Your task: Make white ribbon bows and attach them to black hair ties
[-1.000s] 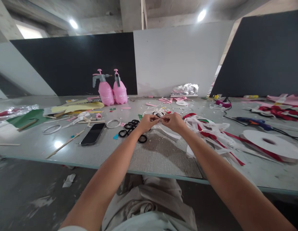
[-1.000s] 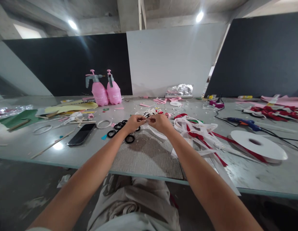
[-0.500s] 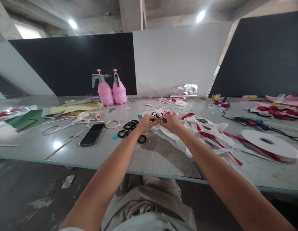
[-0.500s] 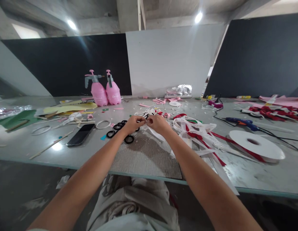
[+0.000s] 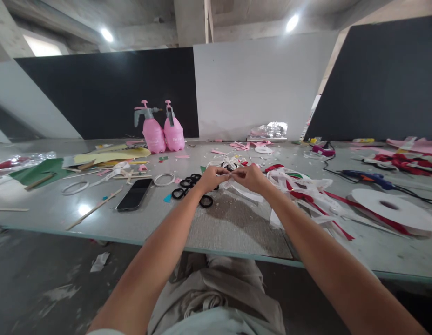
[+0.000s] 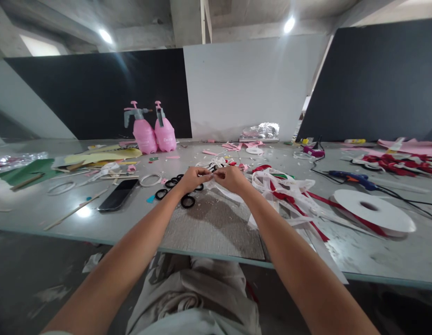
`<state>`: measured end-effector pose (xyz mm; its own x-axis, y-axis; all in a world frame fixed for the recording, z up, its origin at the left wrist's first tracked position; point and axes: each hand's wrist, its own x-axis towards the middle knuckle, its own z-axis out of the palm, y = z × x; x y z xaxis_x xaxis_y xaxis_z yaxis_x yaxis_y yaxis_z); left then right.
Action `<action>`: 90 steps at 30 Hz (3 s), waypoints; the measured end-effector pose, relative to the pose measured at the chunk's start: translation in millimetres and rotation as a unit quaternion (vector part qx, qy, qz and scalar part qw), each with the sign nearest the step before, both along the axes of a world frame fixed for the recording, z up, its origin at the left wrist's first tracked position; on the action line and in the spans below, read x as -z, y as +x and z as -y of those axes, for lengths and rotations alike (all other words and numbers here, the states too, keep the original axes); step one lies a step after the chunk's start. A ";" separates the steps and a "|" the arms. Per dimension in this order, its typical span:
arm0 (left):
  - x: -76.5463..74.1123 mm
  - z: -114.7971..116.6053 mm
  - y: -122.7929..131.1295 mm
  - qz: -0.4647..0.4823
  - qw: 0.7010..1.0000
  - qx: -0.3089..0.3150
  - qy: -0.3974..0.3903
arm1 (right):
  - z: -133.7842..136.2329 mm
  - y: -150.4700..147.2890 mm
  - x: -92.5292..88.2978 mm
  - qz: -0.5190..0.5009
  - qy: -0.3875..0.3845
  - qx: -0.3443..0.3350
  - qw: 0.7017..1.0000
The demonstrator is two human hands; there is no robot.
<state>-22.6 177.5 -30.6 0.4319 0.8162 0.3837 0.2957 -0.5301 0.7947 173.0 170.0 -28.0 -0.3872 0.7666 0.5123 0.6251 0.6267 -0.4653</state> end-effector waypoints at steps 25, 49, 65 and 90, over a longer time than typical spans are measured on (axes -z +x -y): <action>6.7 -4.1 -1.7 -0.035 0.999 0.009 -0.007 | 4.2 -6.8 -1.8 0.081 0.012 0.035 0.996; 4.6 -3.1 -2.3 -0.016 0.999 0.020 -0.025 | -3.1 6.2 0.0 0.018 -0.029 -0.033 0.999; -0.4 2.6 -0.2 0.016 0.999 0.028 -0.023 | 4.4 -0.6 -5.1 -0.015 -0.021 -0.008 1.000; -3.7 5.1 3.3 0.104 0.993 0.010 -0.045 | 2.9 -1.3 -7.3 -0.188 -0.123 -0.027 0.974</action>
